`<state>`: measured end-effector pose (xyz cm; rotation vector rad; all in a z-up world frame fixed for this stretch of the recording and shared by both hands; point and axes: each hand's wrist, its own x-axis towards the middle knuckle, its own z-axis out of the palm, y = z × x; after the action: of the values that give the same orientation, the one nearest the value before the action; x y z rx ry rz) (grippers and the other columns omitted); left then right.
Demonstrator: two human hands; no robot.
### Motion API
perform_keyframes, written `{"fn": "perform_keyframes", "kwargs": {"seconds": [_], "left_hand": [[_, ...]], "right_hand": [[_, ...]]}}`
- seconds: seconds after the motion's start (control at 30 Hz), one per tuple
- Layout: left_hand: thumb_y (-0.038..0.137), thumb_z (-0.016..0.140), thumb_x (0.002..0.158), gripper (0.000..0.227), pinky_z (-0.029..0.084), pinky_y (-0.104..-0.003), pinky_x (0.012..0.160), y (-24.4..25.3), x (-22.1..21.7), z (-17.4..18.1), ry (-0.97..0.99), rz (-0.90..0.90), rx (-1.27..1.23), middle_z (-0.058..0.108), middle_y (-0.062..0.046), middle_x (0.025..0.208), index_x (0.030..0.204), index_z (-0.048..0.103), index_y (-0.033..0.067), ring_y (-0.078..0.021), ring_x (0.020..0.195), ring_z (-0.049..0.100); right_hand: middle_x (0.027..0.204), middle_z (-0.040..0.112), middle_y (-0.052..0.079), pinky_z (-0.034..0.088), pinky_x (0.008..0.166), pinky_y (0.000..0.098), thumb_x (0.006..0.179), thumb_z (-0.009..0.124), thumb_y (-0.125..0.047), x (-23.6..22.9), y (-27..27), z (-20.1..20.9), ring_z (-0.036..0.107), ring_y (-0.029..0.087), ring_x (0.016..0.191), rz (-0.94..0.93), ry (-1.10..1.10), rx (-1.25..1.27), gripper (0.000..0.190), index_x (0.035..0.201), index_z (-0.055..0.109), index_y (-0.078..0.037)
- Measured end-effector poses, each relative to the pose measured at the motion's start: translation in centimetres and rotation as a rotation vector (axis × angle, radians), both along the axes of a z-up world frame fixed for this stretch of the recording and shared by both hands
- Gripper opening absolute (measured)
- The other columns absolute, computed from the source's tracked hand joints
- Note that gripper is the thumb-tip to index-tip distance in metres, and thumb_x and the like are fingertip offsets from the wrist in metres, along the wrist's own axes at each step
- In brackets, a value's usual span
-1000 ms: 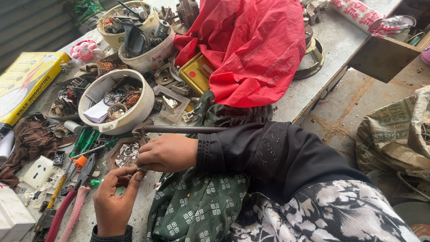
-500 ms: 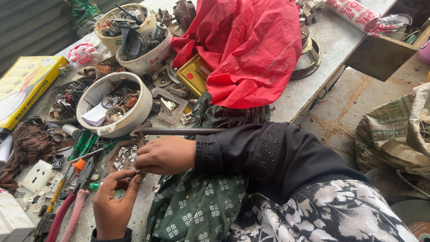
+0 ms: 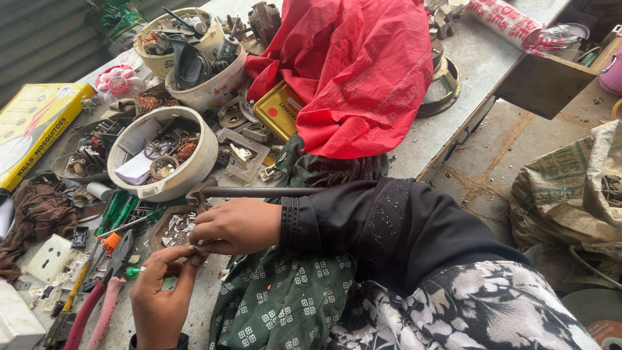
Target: The person uses pliers and a hammer to break apart small electrical components on a cluttered workbench. They separate the pieces by hand and place the resulting fragments into a small container.
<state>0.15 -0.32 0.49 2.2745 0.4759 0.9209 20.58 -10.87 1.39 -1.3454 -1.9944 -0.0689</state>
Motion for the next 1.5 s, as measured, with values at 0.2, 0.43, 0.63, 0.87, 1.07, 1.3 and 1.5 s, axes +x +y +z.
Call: {"fn": "perform_keyframes", "kwargs": {"seconds": [0.2,0.43,0.63,0.87,1.07,1.3,1.5], "left_hand": [[0.004,0.077,0.086,0.023,0.055,-0.026,0.071,0.1,0.0,-0.4,0.010,0.008,-0.012,0.073,-0.005,0.100,0.109,0.072,0.0064,-0.0110,0.078,0.069],[0.006,0.076,0.091,0.022,0.051,-0.026,0.066,0.1,-0.1,0.1,0.022,0.047,-0.082,0.071,-0.007,0.085,0.112,0.072,0.0052,-0.0111,0.073,0.066],[0.004,0.073,0.094,0.016,0.052,-0.024,0.070,0.6,-0.1,-0.1,-0.132,-0.164,-0.050,0.074,-0.004,0.100,0.110,0.072,0.0038,-0.0093,0.080,0.066],[0.006,0.079,0.091,0.018,0.053,-0.024,0.067,-0.1,-0.7,1.3,-0.105,-0.141,-0.085,0.073,-0.003,0.094,0.108,0.074,0.0053,-0.0096,0.074,0.065],[0.007,0.077,0.095,0.016,0.053,-0.024,0.067,1.2,-1.1,1.1,-0.156,-0.037,-0.091,0.073,-0.002,0.097,0.109,0.073,0.0078,-0.0073,0.074,0.067],[0.008,0.078,0.092,0.012,0.051,-0.027,0.069,3.5,-1.0,0.0,-0.156,0.134,-0.010,0.075,-0.001,0.094,0.104,0.076,0.0097,-0.0118,0.073,0.064],[0.012,0.077,0.091,0.018,0.050,-0.035,0.091,4.1,-0.7,-1.0,-0.100,0.159,0.073,0.078,0.002,0.098,0.108,0.079,0.0157,-0.0177,0.099,0.065]], "right_hand": [[0.103,0.067,0.008,0.055,0.081,0.0432,0.098,0.065,-0.034,0.3,0.0,0.2,0.069,0.032,0.097,0.010,-0.018,-0.054,0.027,0.112,0.065,-0.011],[0.102,0.067,0.010,0.055,0.080,0.0433,0.097,0.066,-0.034,0.0,-0.4,0.9,0.068,0.033,0.094,0.012,0.001,0.016,0.026,0.107,0.064,-0.010],[0.092,0.062,0.013,0.052,0.074,0.0446,0.095,0.069,-0.017,0.0,-0.7,1.7,0.065,0.035,0.088,-0.022,-0.025,-0.024,0.014,0.096,0.061,-0.006],[0.089,0.064,0.012,0.051,0.073,0.0449,0.096,0.069,-0.020,-0.8,-0.8,3.1,0.065,0.034,0.086,0.001,-0.024,-0.082,0.014,0.097,0.066,-0.006],[0.096,0.068,0.010,0.053,0.079,0.0416,0.100,0.069,-0.021,0.4,-0.3,3.2,0.066,0.029,0.087,-0.142,-0.042,-0.142,0.016,0.106,0.069,-0.005],[0.114,0.064,0.015,0.051,0.092,0.0457,0.089,0.077,-0.026,2.1,0.1,2.4,0.062,0.037,0.107,-0.308,-0.289,-0.068,0.041,0.123,0.066,-0.004],[0.113,0.066,0.017,0.053,0.081,0.0483,0.091,0.072,-0.014,2.7,0.2,1.3,0.066,0.039,0.101,-0.488,-0.296,-0.274,0.053,0.141,0.056,-0.007]]}}
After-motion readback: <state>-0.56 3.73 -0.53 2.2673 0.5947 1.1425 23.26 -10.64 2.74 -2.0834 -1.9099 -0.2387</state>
